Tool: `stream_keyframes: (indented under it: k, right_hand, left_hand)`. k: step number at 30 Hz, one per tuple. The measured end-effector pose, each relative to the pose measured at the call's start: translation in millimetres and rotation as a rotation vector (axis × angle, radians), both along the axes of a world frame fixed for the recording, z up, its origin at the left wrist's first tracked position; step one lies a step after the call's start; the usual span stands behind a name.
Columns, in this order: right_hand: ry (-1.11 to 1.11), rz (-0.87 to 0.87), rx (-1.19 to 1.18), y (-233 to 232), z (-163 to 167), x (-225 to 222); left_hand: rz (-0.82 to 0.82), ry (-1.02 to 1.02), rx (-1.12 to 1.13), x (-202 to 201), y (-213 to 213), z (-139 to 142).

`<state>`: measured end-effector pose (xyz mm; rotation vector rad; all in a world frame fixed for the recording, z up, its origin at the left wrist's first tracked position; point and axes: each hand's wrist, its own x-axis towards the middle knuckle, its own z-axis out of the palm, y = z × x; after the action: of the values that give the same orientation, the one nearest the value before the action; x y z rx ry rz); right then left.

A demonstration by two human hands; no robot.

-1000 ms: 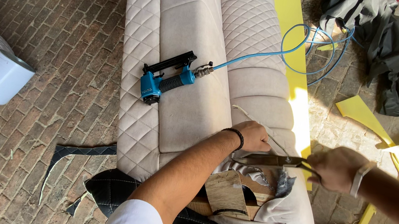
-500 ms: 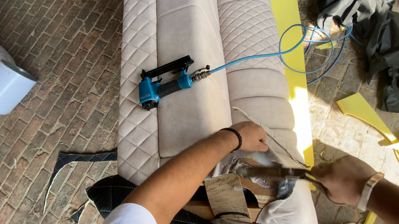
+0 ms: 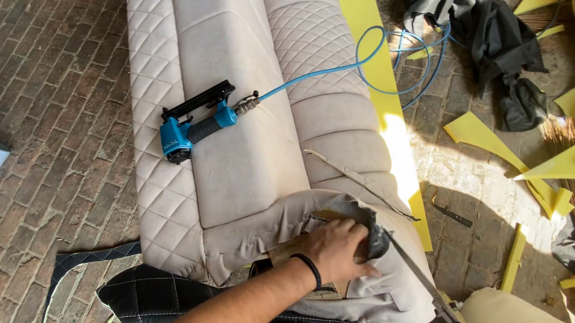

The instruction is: The person trims excess fabric from a sofa armrest using shears, then secures the fabric with a pneumatic staple gun. The person repeatedly cuts and staples along the edge of the armrest to attach the fabric to the frame.

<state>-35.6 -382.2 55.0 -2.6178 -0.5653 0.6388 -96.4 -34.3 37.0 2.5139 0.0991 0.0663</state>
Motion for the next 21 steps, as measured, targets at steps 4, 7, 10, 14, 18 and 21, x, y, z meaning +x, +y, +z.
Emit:
stream_keyframes:
  k: [4,7,10,14,18,21]
  right_hand:
    - [-0.027,-0.059,0.077,-23.1,-1.8,-11.3]
    - [0.047,-0.114,0.034,-35.6,-2.7,-16.3]
    - [0.086,-0.068,0.005,-45.8,-4.1,-21.1]
    - [0.131,-0.040,0.037,-52.4,-9.2,-27.7]
    - [0.196,-0.039,0.031,-51.4,-8.5,-34.6]
    - [0.206,-0.036,0.030,-33.1,-4.1,-37.4]
  left_hand:
    - [0.093,0.107,0.047,6.5,-39.9,-14.4]
    - [0.289,0.140,-0.083,-4.2,-46.6,-49.4]
    - [0.534,0.076,-0.134,-30.7,-44.8,-81.0]
    - [0.694,0.073,-0.689,-50.6,-38.5,-87.2]
    - [0.608,0.226,-0.806,-29.3,-39.7,-59.3]
    - [0.486,0.396,-0.867,-14.2,-47.9,-31.9]
